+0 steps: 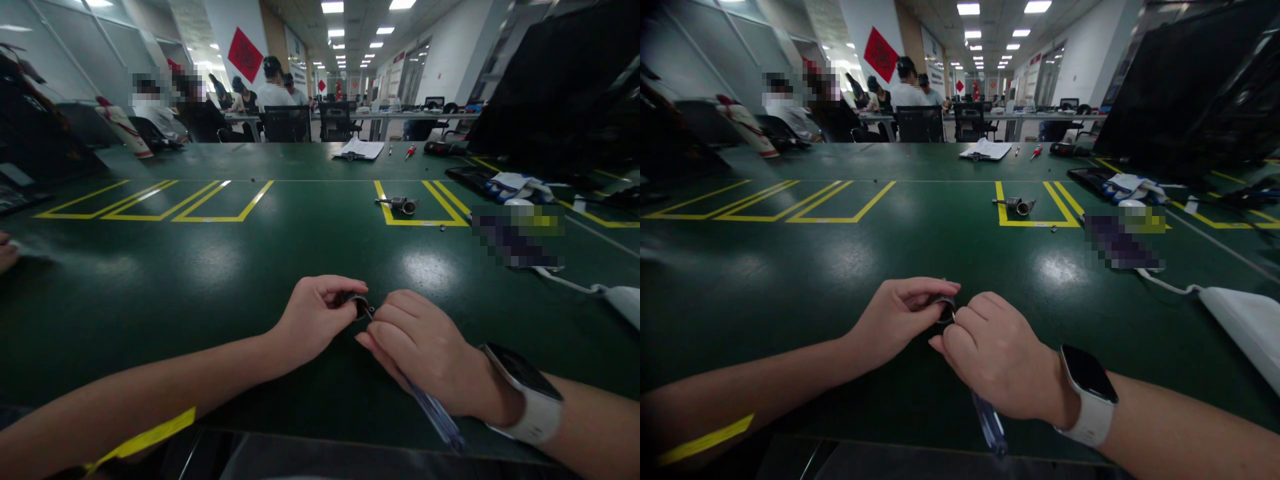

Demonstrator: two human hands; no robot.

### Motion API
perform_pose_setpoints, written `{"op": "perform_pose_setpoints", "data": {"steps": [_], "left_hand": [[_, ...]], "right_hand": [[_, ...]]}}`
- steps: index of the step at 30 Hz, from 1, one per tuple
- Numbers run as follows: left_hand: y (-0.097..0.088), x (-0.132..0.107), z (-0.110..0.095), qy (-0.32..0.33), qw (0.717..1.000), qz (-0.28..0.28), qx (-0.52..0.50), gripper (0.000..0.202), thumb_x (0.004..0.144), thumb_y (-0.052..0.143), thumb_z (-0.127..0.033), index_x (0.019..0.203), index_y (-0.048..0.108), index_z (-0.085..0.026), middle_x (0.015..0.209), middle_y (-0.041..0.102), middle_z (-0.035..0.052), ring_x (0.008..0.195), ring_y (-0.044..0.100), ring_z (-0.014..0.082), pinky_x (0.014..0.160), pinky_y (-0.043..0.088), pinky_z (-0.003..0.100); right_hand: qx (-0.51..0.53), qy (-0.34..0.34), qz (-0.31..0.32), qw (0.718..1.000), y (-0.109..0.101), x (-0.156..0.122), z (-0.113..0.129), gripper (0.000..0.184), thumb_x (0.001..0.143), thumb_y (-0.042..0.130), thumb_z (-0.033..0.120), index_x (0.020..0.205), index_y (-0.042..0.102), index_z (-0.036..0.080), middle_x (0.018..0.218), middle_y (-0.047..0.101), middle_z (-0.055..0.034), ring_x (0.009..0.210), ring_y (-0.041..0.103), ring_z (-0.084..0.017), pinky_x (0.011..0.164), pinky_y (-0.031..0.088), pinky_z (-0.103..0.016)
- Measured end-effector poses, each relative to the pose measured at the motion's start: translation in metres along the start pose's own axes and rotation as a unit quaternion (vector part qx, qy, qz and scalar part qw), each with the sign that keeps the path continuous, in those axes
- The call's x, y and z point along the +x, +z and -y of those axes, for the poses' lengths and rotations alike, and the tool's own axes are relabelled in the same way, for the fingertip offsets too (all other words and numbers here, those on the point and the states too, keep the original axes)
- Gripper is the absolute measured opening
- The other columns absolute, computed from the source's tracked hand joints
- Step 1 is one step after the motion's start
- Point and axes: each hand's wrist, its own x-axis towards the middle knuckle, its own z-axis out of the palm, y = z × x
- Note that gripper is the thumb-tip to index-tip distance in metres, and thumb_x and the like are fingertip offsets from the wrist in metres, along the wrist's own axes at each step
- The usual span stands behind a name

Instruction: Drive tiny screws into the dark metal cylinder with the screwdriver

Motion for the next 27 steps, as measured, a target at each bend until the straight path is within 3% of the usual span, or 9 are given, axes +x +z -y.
{"op": "perform_pose_setpoints", "data": {"steps": [3,5,7,9,11,14,17,23,27], "left_hand": [[-0.002,0.002,0.000,-0.015,1.000,0.004,-0.023,0.022,0.067,0.059,-0.012,0.087,0.068,-0.014,0.086,0.071,0.0052,0.077,0.066,0.0166,0.072,0.054,0.028],[-0.005,0.004,0.000,-0.034,0.998,0.007,-0.049,0.024,0.066,0.061,-0.012,0.089,0.067,-0.014,0.085,0.071,0.0048,0.078,0.066,0.0164,0.073,0.053,0.028],[-0.008,0.006,-0.001,-0.059,0.995,0.016,-0.079,0.031,0.065,0.063,-0.011,0.096,0.065,-0.014,0.082,0.071,0.0035,0.078,0.065,0.0156,0.075,0.052,0.028],[-0.012,0.008,-0.002,-0.077,0.990,0.027,-0.111,0.038,0.065,0.065,-0.010,0.103,0.062,-0.015,0.082,0.070,0.0023,0.080,0.065,0.0144,0.078,0.050,0.028],[-0.014,0.010,-0.002,-0.080,0.987,0.027,-0.138,0.042,0.065,0.066,-0.008,0.106,0.060,-0.016,0.090,0.069,0.0027,0.085,0.064,0.0135,0.082,0.049,0.028],[-0.017,0.012,-0.002,-0.078,0.983,0.008,-0.168,0.043,0.063,0.069,-0.007,0.104,0.057,-0.015,0.104,0.065,0.0051,0.090,0.062,0.0145,0.084,0.049,0.030],[-0.017,0.012,-0.004,-0.087,0.979,0.002,-0.187,0.039,0.065,0.070,-0.010,0.100,0.055,-0.015,0.106,0.062,0.0069,0.090,0.062,0.0164,0.082,0.051,0.033],[-0.017,0.011,-0.005,-0.090,0.971,0.008,-0.224,0.034,0.069,0.069,-0.013,0.100,0.054,-0.014,0.105,0.061,0.0070,0.095,0.060,0.0181,0.081,0.052,0.032],[-0.016,0.012,-0.003,-0.085,0.965,0.001,-0.247,0.031,0.069,0.068,-0.011,0.097,0.054,-0.014,0.103,0.061,0.0064,0.097,0.060,0.0190,0.083,0.052,0.034]], "right_hand": [[0.095,0.029,-0.025,0.995,-0.007,0.002,-0.001,0.027,0.089,0.041,0.016,0.064,0.052,0.016,0.058,0.054,-0.0030,0.059,0.048,-0.014,0.057,0.038,-0.029],[0.191,0.106,-0.042,0.975,-0.011,0.002,-0.006,0.030,0.090,0.040,0.019,0.063,0.052,0.016,0.057,0.054,-0.0025,0.057,0.050,-0.013,0.057,0.040,-0.028],[0.288,0.236,-0.032,0.927,-0.011,0.001,-0.016,0.035,0.091,0.041,0.025,0.059,0.053,0.016,0.054,0.054,-0.0008,0.054,0.052,-0.012,0.054,0.040,-0.025],[0.393,0.332,0.002,0.858,-0.006,-0.003,-0.028,0.036,0.090,0.045,0.033,0.060,0.054,0.016,0.053,0.054,0.0005,0.051,0.052,-0.011,0.050,0.041,-0.023],[0.472,0.372,0.015,0.799,0.001,-0.006,-0.038,0.035,0.089,0.046,0.037,0.062,0.055,0.016,0.054,0.054,0.0014,0.051,0.052,-0.010,0.049,0.042,-0.022],[0.510,0.394,0.001,0.765,0.008,-0.009,-0.045,0.033,0.087,0.049,0.037,0.063,0.056,0.016,0.055,0.054,0.0017,0.051,0.051,-0.010,0.050,0.041,-0.022],[0.487,0.403,0.008,0.775,0.007,-0.008,-0.044,0.034,0.086,0.050,0.039,0.063,0.057,0.016,0.054,0.054,0.0018,0.050,0.050,-0.010,0.049,0.040,-0.022],[0.390,0.410,0.052,0.823,0.001,0.000,-0.036,0.037,0.088,0.046,0.040,0.060,0.055,0.017,0.050,0.053,0.0022,0.048,0.050,-0.010,0.046,0.038,-0.022],[0.273,0.337,0.074,0.898,0.005,0.000,-0.031,0.036,0.090,0.042,0.034,0.060,0.053,0.018,0.052,0.052,0.0024,0.048,0.048,-0.010,0.047,0.035,-0.023]]}}
